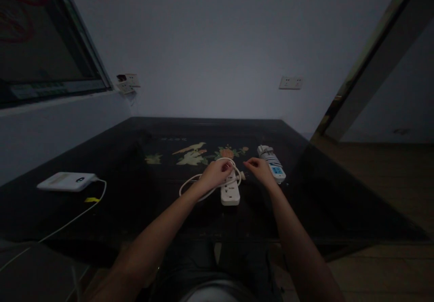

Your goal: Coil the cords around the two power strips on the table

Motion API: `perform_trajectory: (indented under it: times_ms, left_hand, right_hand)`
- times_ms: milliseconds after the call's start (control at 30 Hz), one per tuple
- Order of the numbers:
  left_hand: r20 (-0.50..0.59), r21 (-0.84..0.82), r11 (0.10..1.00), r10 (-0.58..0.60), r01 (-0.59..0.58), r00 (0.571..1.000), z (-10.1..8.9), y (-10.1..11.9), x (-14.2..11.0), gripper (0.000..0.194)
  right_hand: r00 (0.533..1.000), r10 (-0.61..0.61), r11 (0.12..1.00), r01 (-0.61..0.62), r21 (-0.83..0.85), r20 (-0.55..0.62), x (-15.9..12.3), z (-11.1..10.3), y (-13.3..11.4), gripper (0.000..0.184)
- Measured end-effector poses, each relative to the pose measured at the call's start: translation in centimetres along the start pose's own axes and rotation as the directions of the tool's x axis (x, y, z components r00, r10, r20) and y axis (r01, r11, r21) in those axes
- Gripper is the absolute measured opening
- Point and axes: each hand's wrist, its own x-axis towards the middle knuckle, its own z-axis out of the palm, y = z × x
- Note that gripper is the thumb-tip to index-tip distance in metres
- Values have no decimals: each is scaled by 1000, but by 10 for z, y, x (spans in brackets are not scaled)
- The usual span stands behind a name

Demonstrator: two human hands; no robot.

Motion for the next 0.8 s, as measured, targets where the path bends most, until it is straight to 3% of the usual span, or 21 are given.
perform_trajectory:
  times_ms: [133, 267, 567, 800]
  left_hand:
    - [86, 298, 954, 3, -29, 996, 16, 11, -6, 21]
    - [117, 430, 903, -45, -10, 992, 20, 16, -10, 24]
    - [122, 453, 891, -34, -26, 992, 20, 12, -11, 23]
    - [82, 471, 882, -61, 15, 995, 15, 19, -15, 25]
  right_hand:
    - [994, -23, 998, 29, -61, 104, -6, 13, -6, 25]
    - [991, -15, 986, 36, -160, 133, -9, 19, -10, 16]
    - [997, -75, 935, 80, -347, 28, -12, 20, -17, 9]
    - [988, -143, 937, 119, -328, -52, -14, 23, -20, 10]
